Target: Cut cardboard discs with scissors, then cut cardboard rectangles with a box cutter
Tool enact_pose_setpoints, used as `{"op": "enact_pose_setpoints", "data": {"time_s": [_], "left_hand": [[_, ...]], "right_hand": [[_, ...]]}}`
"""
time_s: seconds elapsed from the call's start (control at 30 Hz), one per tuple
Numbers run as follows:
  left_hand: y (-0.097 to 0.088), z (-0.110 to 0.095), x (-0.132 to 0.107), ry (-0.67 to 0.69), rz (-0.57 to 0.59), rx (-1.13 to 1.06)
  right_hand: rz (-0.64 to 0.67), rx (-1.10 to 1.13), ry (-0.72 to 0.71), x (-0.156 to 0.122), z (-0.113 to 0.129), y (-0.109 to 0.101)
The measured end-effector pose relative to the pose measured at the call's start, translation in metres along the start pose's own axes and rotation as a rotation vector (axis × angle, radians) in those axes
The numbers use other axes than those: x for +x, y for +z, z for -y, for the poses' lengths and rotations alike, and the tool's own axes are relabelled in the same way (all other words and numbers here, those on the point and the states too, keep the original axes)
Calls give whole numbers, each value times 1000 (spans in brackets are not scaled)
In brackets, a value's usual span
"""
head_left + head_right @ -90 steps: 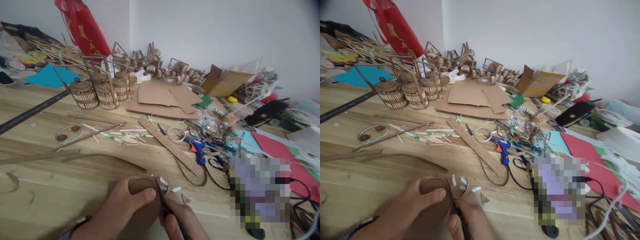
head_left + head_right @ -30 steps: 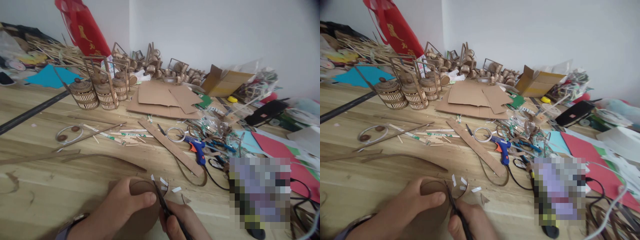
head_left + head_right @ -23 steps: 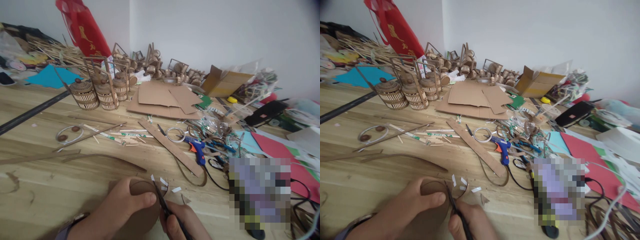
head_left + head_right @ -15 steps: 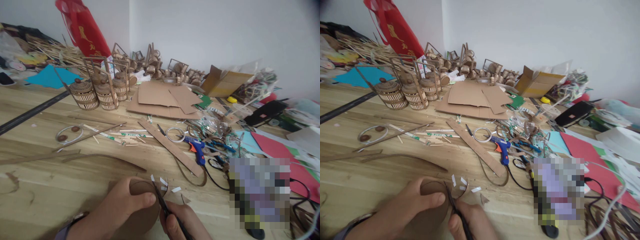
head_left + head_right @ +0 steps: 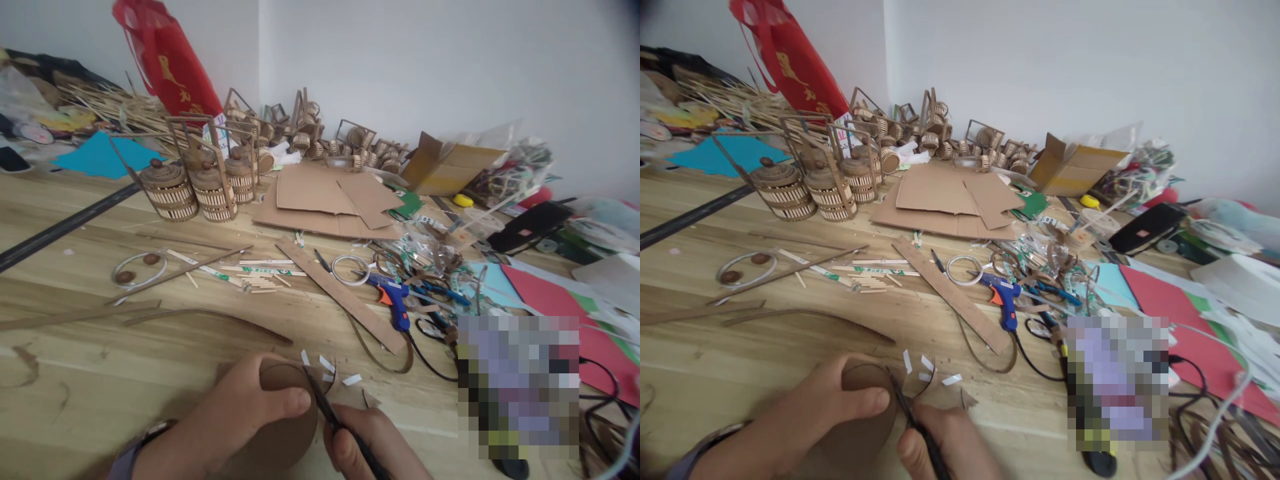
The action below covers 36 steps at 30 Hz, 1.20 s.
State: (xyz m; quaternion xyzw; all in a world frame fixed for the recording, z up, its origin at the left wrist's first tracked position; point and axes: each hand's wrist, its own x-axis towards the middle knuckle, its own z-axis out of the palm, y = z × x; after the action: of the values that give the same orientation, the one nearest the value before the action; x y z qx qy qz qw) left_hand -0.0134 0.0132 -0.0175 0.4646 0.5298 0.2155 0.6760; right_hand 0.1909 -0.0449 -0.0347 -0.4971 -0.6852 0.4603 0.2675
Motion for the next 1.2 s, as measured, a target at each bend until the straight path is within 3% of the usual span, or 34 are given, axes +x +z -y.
{"op": "enact_pose_setpoints", "data": {"time_s": [0.1, 0.23, 0.33, 0.5, 0.73, 1.0, 1.2], "left_hand": [[3, -1, 2, -1, 28, -63], [10, 1, 4, -41, 6, -248], [14, 4, 3, -38, -3, -339], [14, 8, -1, -4, -120, -260], [14, 7, -2, -16, -75, -190], [15, 1, -5, -16, -73, -180], [16, -2, -7, -26, -42, -166]], "right_hand": [[36, 62, 6, 2, -1, -1], [-104, 34, 11, 3, -8, 6], [-148, 3, -86, 4, -23, 14], [-135, 46, -134, 6, -35, 20], [-157, 113, 48, 6, -4, 19], [-111, 109, -165, 8, -28, 19], [-127, 151, -149, 9, -24, 21]]}}
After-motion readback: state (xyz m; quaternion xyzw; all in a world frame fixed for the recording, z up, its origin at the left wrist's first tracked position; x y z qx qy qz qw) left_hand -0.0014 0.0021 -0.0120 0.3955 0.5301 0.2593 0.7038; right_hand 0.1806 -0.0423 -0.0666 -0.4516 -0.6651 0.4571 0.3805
